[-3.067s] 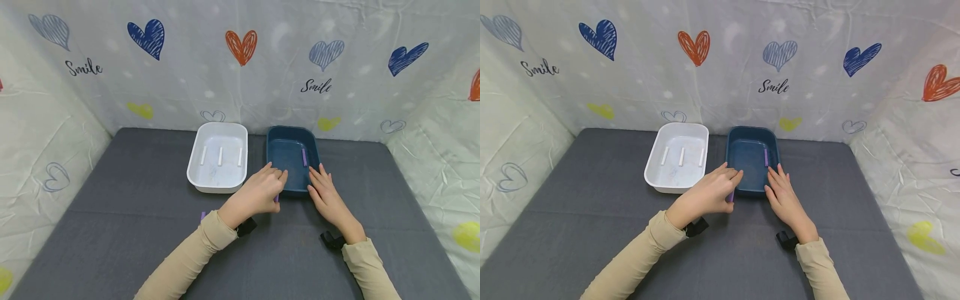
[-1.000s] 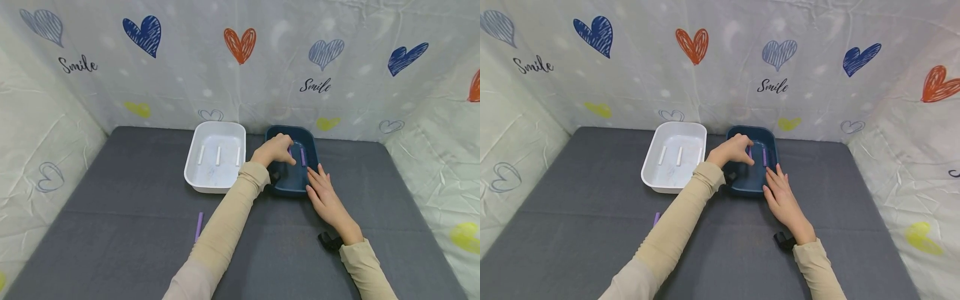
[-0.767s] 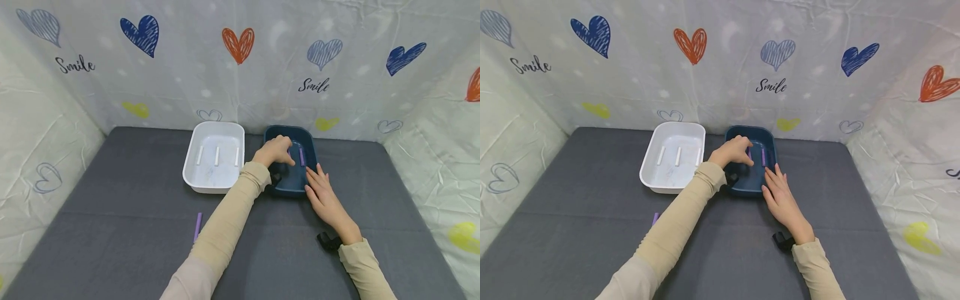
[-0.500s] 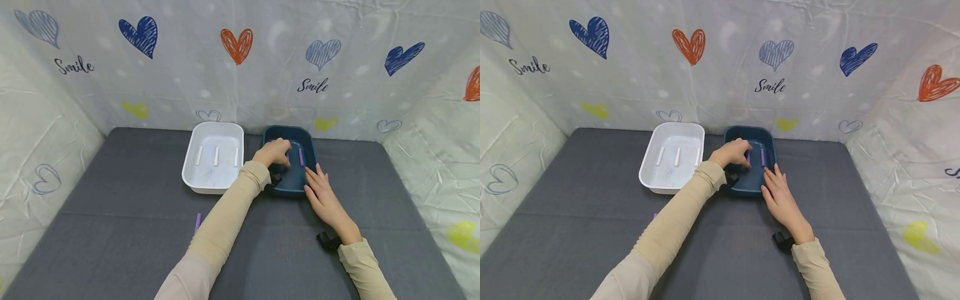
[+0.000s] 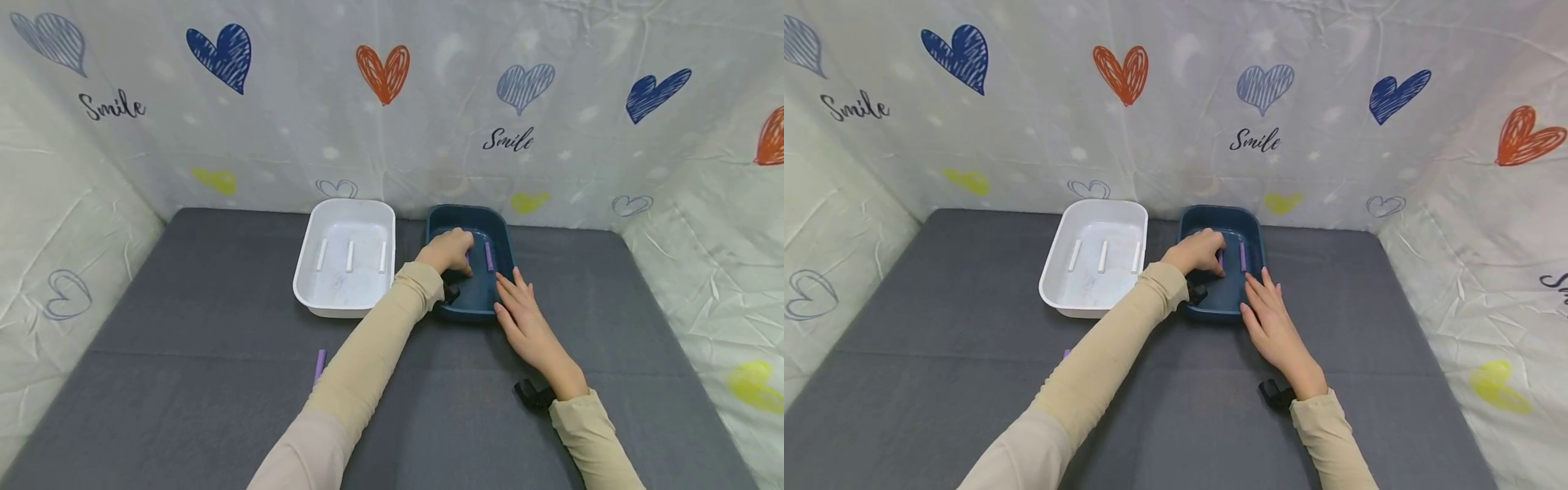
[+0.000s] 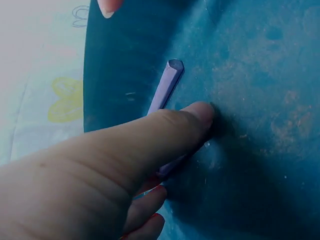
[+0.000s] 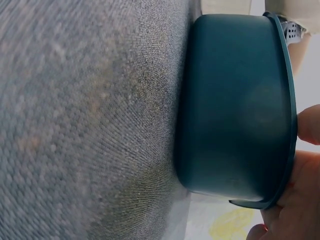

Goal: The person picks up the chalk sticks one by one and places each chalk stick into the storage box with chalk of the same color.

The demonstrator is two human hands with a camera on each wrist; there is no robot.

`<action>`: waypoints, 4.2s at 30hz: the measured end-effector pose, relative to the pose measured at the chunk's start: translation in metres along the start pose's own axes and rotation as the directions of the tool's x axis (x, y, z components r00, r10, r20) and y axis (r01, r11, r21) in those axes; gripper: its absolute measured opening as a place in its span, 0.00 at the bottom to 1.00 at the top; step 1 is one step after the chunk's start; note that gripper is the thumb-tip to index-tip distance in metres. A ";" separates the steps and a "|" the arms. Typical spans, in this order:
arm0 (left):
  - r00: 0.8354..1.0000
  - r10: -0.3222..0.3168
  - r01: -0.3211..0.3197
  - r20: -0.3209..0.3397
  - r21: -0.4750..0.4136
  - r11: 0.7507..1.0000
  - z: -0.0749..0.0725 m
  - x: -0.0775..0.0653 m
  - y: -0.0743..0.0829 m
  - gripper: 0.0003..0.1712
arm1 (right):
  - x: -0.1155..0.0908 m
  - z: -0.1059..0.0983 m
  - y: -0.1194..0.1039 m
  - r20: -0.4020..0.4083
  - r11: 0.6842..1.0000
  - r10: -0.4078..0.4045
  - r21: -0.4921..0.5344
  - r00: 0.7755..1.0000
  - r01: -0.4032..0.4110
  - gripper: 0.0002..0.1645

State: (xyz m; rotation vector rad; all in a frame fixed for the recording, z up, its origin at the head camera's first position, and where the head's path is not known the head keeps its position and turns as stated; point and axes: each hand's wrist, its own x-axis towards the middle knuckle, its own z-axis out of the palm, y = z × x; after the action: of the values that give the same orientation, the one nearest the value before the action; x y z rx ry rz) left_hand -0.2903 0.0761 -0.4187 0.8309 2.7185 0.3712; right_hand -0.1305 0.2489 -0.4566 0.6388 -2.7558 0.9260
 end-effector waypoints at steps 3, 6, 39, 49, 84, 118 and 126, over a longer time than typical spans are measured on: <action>1.000 -0.008 0.008 0.003 -0.008 1.000 -0.001 -0.001 0.001 0.23 | 0.000 0.000 0.000 -0.001 1.000 -0.002 0.004 1.000 0.002 0.31; 1.000 -0.020 0.020 0.013 -0.015 1.000 -0.002 -0.001 0.001 0.23 | 0.000 0.001 -0.001 -0.002 1.000 -0.006 0.006 1.000 0.006 0.31; 1.000 -0.010 0.009 0.025 0.022 1.000 -0.039 -0.021 0.016 0.37 | 0.000 0.001 -0.001 -0.036 0.999 -0.032 0.014 0.999 0.033 0.28; 0.996 -0.035 0.025 0.078 0.121 0.992 -0.054 -0.043 0.016 0.46 | 0.000 0.001 -0.002 -0.029 1.000 -0.024 0.013 0.999 0.024 0.29; 0.990 0.115 -0.084 -0.087 0.303 0.949 -0.066 -0.158 -0.050 0.62 | -0.002 0.001 -0.005 -0.023 1.000 -0.013 0.009 1.000 0.013 0.29; 0.941 0.106 -0.115 -0.320 -0.010 0.993 -0.027 -0.306 -0.110 0.58 | -0.001 0.001 -0.006 -0.028 1.000 -0.017 0.019 0.999 0.017 0.29; 0.939 0.060 -0.068 -0.338 -0.012 0.998 -0.017 -0.335 -0.109 0.54 | -0.002 0.003 -0.006 -0.019 1.000 -0.009 0.015 1.000 0.009 0.29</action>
State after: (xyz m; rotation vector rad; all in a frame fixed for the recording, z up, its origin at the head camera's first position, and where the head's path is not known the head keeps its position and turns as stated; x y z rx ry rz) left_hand -0.0834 -0.2067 -0.3757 0.9251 2.9969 0.6109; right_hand -0.1264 0.2437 -0.4562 0.6410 -2.7296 0.9473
